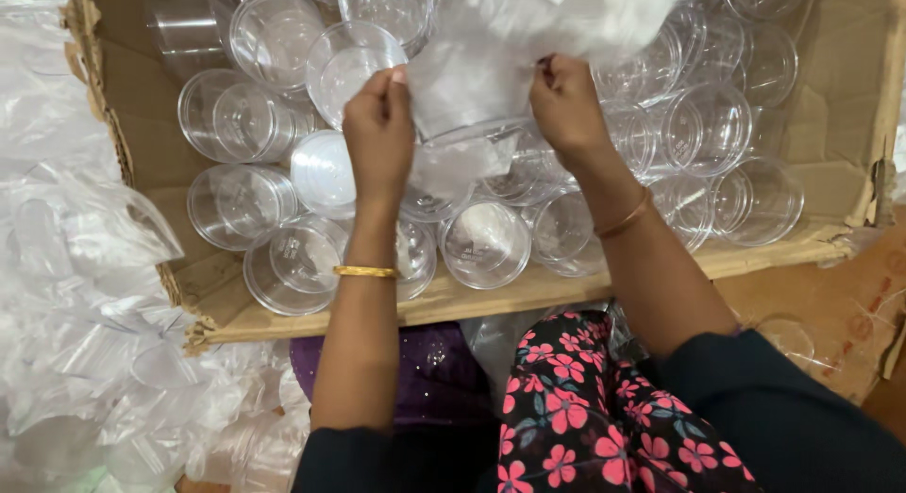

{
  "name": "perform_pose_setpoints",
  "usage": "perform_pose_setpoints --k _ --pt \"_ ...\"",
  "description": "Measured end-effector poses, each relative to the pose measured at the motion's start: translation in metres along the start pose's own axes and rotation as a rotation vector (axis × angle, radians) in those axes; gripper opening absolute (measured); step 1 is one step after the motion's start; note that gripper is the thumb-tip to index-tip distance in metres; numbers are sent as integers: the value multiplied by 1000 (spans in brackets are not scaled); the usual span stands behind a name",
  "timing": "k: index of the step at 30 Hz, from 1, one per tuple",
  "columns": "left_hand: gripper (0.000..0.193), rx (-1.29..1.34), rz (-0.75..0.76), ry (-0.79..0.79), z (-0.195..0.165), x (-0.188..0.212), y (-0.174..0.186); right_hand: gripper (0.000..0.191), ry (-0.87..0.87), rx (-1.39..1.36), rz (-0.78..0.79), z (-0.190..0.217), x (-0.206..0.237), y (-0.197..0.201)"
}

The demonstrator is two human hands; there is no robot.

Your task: The person sits on the floor in front of a cardboard box filled with clear plastic containers. They take white plastic sheets, wrap each container one at a time, and place the wrapped containers back into the box.

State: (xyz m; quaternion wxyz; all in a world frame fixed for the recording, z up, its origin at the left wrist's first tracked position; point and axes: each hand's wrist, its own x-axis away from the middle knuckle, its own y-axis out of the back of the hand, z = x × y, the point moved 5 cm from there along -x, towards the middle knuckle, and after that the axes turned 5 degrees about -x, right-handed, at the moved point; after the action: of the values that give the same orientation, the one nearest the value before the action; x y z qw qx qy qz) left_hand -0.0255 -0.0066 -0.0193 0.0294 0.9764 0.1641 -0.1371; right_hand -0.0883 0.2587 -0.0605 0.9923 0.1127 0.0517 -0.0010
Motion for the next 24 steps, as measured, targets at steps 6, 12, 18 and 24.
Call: perform_pose_setpoints --k 6,12,18,24 --pt "32 -608 -23 -39 -25 12 -7 21 65 83 157 32 10 0" --pt "10 428 131 53 -25 34 6 16 222 -497 199 70 56 -14" --pt "12 287 83 65 -5 34 16 9 209 -373 263 75 58 -31" --pt "19 -66 56 24 10 28 22 10 87 -233 310 55 42 -34"
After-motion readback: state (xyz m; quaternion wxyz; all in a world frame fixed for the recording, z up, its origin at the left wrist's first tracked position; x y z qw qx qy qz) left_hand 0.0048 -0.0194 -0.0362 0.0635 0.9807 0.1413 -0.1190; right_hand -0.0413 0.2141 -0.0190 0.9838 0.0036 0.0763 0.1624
